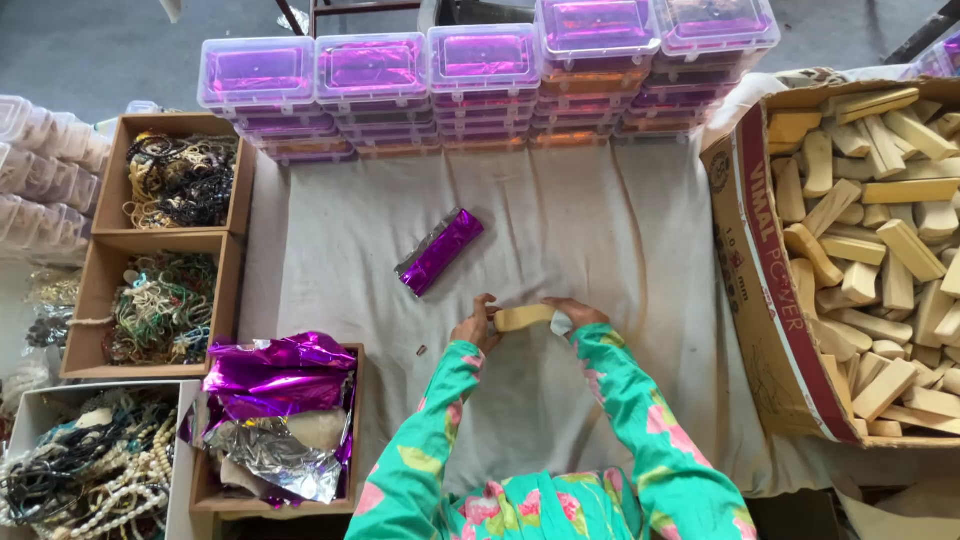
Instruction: The person wraps a small wooden block in silver foil and then in purple foil. They place the wrapped item into a clear plastic container along with a small white cloth. Finally, they wipe the outside of the container with the cloth.
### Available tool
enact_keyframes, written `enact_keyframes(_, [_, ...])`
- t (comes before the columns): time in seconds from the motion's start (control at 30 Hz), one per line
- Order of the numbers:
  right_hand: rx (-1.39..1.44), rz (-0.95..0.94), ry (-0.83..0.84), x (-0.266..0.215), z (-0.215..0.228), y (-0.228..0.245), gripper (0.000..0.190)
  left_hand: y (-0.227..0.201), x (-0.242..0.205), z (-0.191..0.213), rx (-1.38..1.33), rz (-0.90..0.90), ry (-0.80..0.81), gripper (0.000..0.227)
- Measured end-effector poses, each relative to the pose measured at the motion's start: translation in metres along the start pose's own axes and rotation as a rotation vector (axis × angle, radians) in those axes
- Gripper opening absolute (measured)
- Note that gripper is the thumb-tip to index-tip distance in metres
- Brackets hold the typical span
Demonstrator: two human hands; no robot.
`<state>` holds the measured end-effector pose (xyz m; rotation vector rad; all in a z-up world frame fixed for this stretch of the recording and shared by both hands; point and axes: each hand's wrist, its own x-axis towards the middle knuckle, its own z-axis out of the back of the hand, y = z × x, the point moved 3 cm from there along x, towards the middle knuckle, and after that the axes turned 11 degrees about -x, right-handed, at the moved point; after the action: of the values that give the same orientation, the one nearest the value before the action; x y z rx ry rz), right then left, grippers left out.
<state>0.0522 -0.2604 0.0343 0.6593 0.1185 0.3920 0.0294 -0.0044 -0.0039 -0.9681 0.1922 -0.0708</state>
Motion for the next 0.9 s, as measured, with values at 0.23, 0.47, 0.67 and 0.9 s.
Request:
enact_keyframes(0.23, [0.091, -0.228, -0.092, -0.027, -0.043, -0.040, 0.090, -0.053, -0.038, 0.028, 0.071, -0.221, -0.188, 0.129])
enact_keyframes(0.47, [0.736, -0.295, -0.299, -0.170, -0.276, -0.154, 0.110, -0.036, -0.160, -0.028, -0.452, 0.000, -0.098, 0.068])
enact_keyframes(0.67, [0.757, -0.048, -0.098, -0.127, -0.265, -0.026, 0.114, 0.003, -0.174, -0.063, -0.383, 0.008, -0.079, 0.062])
enact_keyframes(0.9, [0.634, -0.092, 0.113, -0.098, -0.118, 0.085, 0.107, -0.031, -0.145, 0.068, -0.153, 0.017, -0.501, 0.039])
